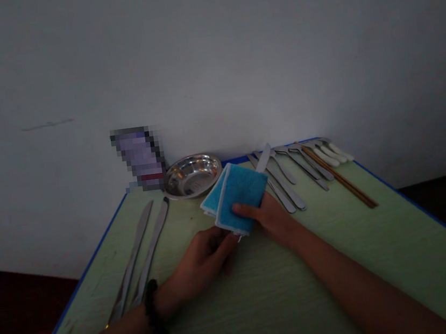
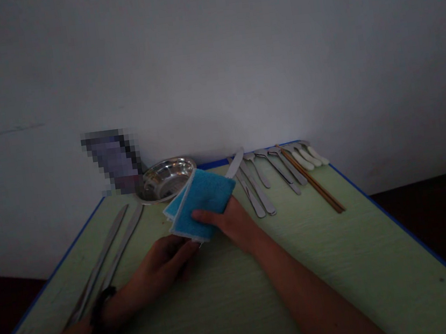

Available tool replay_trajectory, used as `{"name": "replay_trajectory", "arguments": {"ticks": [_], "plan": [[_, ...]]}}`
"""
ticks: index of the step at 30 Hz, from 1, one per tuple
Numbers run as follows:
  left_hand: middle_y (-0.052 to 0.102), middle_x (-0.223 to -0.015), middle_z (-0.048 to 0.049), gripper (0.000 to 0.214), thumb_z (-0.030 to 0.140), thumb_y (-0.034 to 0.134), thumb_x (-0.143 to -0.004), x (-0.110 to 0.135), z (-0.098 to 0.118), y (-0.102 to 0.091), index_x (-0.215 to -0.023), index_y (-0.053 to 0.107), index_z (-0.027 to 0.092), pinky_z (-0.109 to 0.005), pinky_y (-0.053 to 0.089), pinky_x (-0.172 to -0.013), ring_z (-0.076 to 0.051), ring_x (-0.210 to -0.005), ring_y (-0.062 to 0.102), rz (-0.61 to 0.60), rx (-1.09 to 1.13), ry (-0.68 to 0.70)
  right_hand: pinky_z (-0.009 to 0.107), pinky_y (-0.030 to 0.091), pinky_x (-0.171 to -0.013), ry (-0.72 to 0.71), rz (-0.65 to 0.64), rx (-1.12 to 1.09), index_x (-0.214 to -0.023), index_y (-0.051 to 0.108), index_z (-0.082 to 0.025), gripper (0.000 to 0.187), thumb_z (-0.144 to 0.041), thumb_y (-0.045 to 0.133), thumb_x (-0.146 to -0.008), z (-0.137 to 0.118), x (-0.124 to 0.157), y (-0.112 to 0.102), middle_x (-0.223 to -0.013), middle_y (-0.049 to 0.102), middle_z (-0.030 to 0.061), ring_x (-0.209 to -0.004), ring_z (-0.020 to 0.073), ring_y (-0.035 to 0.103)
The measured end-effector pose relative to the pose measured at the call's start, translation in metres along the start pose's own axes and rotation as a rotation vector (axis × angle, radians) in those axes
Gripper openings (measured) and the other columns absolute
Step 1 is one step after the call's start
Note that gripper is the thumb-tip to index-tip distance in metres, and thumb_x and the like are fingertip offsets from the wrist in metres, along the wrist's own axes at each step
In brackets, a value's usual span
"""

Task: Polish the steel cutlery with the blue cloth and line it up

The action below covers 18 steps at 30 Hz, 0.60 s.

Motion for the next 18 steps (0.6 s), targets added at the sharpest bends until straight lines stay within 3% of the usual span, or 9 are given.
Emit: {"name": "replay_trajectory", "arguments": {"ticks": [3, 7, 13, 18], "plan": [[0.048, -0.048, 0.0051, 0.038, 0.038, 0.044, -0.087, 0.0, 0.001, 0.005, -0.056, 0.049, 0.017, -0.019, 0.032, -0.043, -0.008, -0.044, 0.041, -0.047, -0.051, 0.014, 0.039, 0.049, -0.084, 0.023, -0.01, 0.042, -0.1, 0.062, -0.021, 0.042, -0.031, 0.076, -0.061, 0.0, 0.002, 0.001, -0.099, 0.07, 0.0044, -0.088, 0.0198, 0.065], [0.045, -0.049, 0.0058, 0.034, 0.04, 0.046, -0.086, 0.001, 0.004, 0.009, -0.061, 0.048, 0.017, -0.018, 0.031, -0.043, -0.007, -0.044, 0.04, -0.102, -0.07, 0.029, 0.038, 0.049, -0.086, -0.026, 0.057, -0.02, -0.094, 0.065, -0.021, 0.034, -0.032, 0.075, -0.063, -0.002, -0.001, -0.002, -0.095, 0.07, 0.0021, -0.088, 0.019, 0.065], [0.033, -0.044, 0.0078, 0.037, 0.037, 0.049, -0.081, 0.007, 0.008, 0.011, -0.05, 0.037, 0.019, -0.019, 0.021, -0.038, -0.006, -0.04, 0.03, -0.168, -0.064, 0.1, 0.037, 0.051, -0.081, 0.011, 0.268, -0.281, -0.098, 0.061, -0.021, 0.036, -0.047, 0.063, -0.073, 0.009, -0.007, -0.02, -0.091, 0.071, 0.0022, -0.084, 0.0192, 0.067], [0.051, -0.05, 0.0046, 0.025, 0.036, 0.049, -0.082, 0.008, 0.004, 0.009, -0.064, 0.048, 0.018, -0.019, 0.032, -0.044, -0.009, -0.045, 0.044, -0.126, 0.043, 0.014, 0.036, 0.054, -0.074, 0.056, 0.359, -0.363, -0.096, 0.058, -0.021, 0.037, -0.047, 0.064, -0.072, 0.016, -0.011, -0.029, -0.086, 0.071, 0.0024, -0.084, 0.02, 0.067]]}}
Point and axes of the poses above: each hand's wrist, its own x-axis away from the middle knuckle, its own y-axis out of the palm, z = x × y, the point moved 9 cm from there along -x, towards the middle knuckle
